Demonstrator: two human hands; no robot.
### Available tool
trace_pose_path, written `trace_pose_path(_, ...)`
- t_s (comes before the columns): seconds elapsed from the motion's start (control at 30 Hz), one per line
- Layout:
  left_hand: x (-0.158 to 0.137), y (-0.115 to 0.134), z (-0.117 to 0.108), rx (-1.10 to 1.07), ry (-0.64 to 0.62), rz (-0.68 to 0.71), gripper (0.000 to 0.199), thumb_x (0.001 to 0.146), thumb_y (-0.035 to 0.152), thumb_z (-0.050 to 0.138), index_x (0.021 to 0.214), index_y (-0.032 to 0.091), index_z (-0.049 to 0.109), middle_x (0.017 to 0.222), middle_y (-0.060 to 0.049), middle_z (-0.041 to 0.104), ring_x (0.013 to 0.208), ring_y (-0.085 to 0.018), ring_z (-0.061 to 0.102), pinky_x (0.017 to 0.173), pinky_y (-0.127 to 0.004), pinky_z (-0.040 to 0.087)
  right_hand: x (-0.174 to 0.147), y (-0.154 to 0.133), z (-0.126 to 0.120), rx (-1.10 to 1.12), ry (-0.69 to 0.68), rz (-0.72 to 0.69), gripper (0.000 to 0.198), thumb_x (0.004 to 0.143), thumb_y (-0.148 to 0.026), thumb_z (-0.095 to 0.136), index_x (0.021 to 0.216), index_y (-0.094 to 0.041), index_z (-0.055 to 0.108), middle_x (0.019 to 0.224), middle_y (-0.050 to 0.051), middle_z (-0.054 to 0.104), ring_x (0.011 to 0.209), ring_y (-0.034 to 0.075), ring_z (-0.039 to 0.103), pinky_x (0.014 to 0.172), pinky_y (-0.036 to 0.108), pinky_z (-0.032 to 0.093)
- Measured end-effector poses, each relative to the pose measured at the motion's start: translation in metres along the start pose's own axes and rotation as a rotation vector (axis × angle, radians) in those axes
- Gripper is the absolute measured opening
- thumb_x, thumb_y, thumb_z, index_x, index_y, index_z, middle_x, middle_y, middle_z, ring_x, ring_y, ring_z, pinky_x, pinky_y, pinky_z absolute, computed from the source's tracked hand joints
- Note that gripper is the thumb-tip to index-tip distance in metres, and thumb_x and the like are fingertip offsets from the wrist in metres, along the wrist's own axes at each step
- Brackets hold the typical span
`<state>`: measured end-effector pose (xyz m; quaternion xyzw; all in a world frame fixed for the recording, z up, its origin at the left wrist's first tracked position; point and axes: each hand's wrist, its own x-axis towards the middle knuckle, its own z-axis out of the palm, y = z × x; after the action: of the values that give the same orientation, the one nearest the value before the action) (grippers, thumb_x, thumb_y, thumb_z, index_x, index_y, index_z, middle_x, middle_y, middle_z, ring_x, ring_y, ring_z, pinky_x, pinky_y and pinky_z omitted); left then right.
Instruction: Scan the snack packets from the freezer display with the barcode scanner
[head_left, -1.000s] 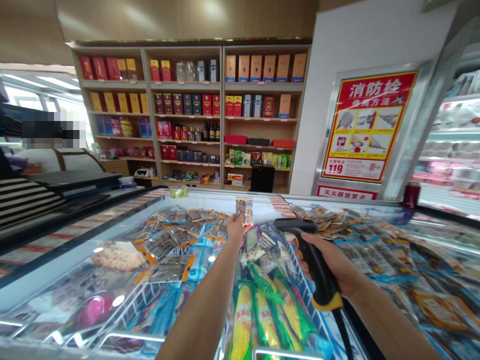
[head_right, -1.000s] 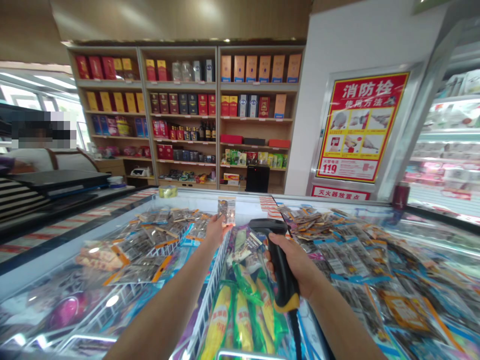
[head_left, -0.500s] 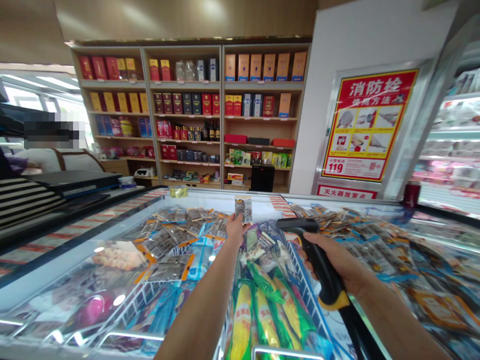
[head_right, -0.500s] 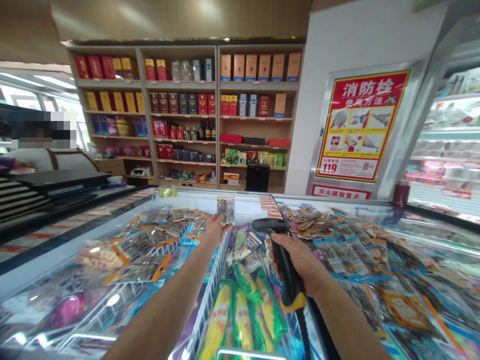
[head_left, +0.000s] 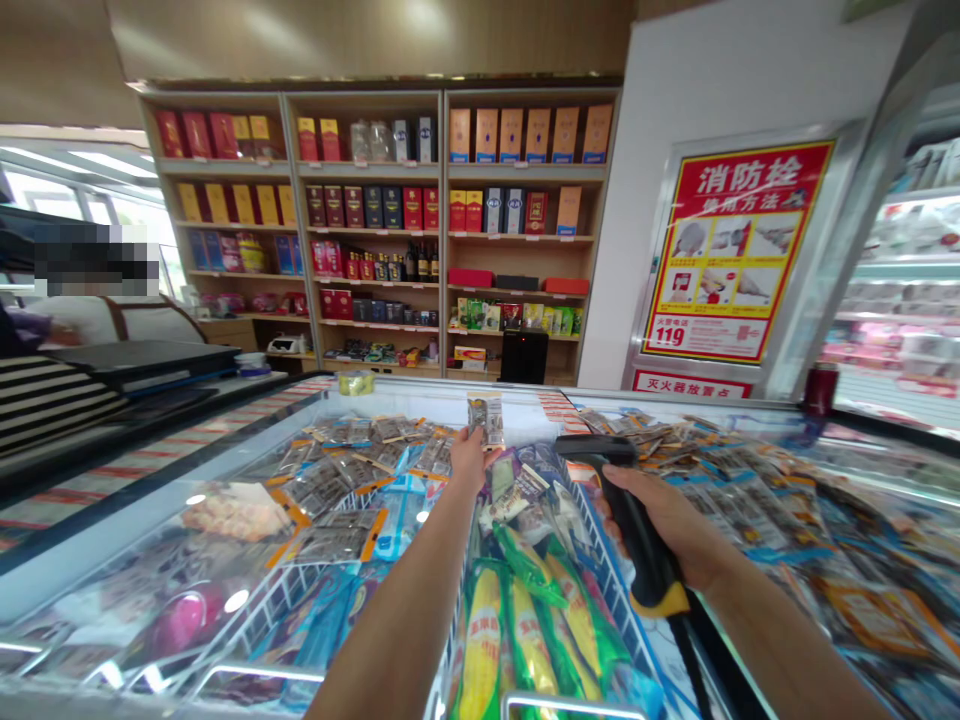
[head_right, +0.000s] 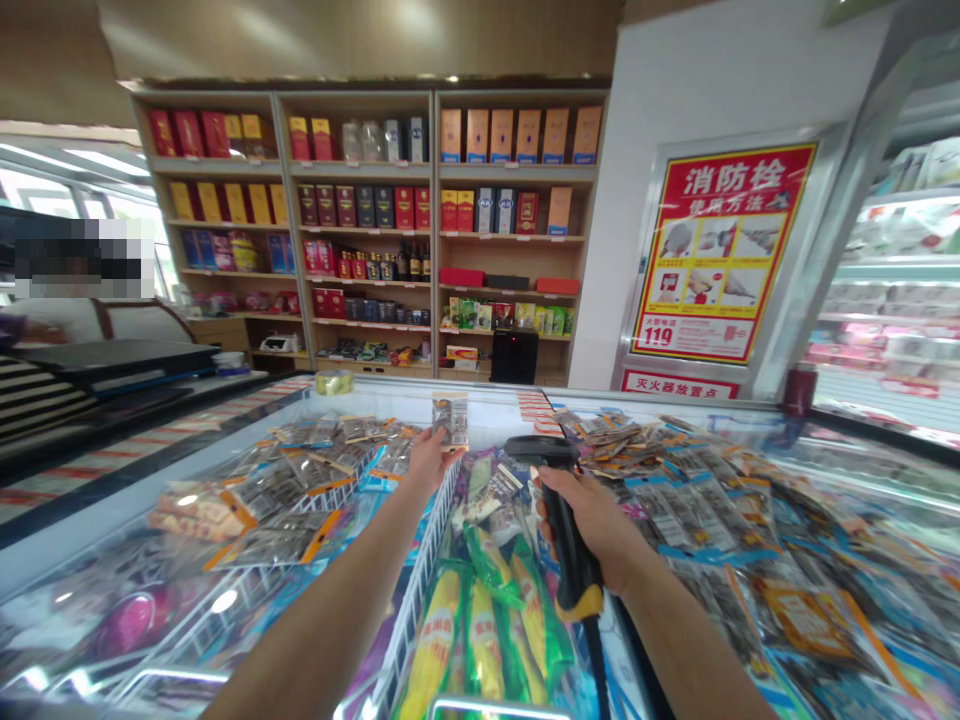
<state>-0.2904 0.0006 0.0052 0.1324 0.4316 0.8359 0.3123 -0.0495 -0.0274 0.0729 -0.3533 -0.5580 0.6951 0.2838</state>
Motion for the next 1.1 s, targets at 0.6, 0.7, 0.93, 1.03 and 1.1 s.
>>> trace_pose_path(0.6, -0.008, 0.005, 0.006, 0.062, 0.09, -0.066, 0.03, 0.055, 0.007, 0.067, 0.079, 0.015, 0.052, 0.065, 0.0, 0.052, 0.055, -0.009, 0.051, 0.054, -0.029, 0.051, 0.003, 0.009, 0.008, 0.085, -0.066, 0.03, 0.022, 0.072, -0.039, 0.051, 0.07, -0.016, 0.051, 0.052, -0.002, 0.054, 0.039, 0.008, 0.048, 0.033, 0.02, 0.041)
trace_pose_path(0.7, -0.008, 0.005, 0.006, 0.078, 0.066, -0.074, 0.026, 0.058, 0.009, 0.065, 0.08, 0.015, 0.052, 0.063, 0.001, 0.053, 0.052, -0.008, 0.051, 0.052, -0.028, 0.051, 0.003, 0.009, 0.009, 0.107, -0.086, 0.031, 0.021, 0.073, -0.037, 0.052, 0.071, -0.016, 0.051, 0.054, -0.002, 0.054, 0.04, 0.009, 0.048, 0.035, 0.021, 0.043)
trace_pose_path(0.93, -0.01, 0.005, 0.007, 0.124, 0.056, -0.073, 0.022, 0.06, 0.013, 0.065, 0.079, 0.014, 0.054, 0.063, -0.001, 0.056, 0.05, -0.01, 0.054, 0.05, -0.026, 0.048, 0.0, 0.008, 0.011, 0.133, -0.083, 0.058, 0.02, 0.072, -0.036, 0.053, 0.077, -0.017, 0.052, 0.052, -0.003, 0.053, 0.036, 0.007, 0.045, 0.032, 0.018, 0.039)
trace_pose_path(1.03, -0.01, 0.005, 0.007, 0.13, 0.088, -0.114, 0.028, 0.061, 0.015, 0.064, 0.087, 0.015, 0.054, 0.063, 0.0, 0.056, 0.049, -0.01, 0.054, 0.048, -0.026, 0.047, 0.0, 0.007, 0.01, 0.154, -0.089, 0.052, 0.019, 0.072, -0.036, 0.053, 0.075, -0.017, 0.05, 0.052, -0.003, 0.052, 0.037, 0.007, 0.045, 0.032, 0.018, 0.039)
trace_pose_path(1.1, -0.011, 0.006, 0.008, 0.134, 0.097, -0.127, 0.031, 0.063, 0.014, 0.063, 0.092, 0.016, 0.053, 0.064, 0.001, 0.055, 0.049, -0.01, 0.053, 0.049, -0.025, 0.047, 0.001, 0.008, 0.01, 0.162, -0.089, 0.056, 0.018, 0.072, -0.036, 0.053, 0.075, -0.018, 0.05, 0.053, -0.003, 0.053, 0.038, 0.007, 0.046, 0.032, 0.019, 0.04)
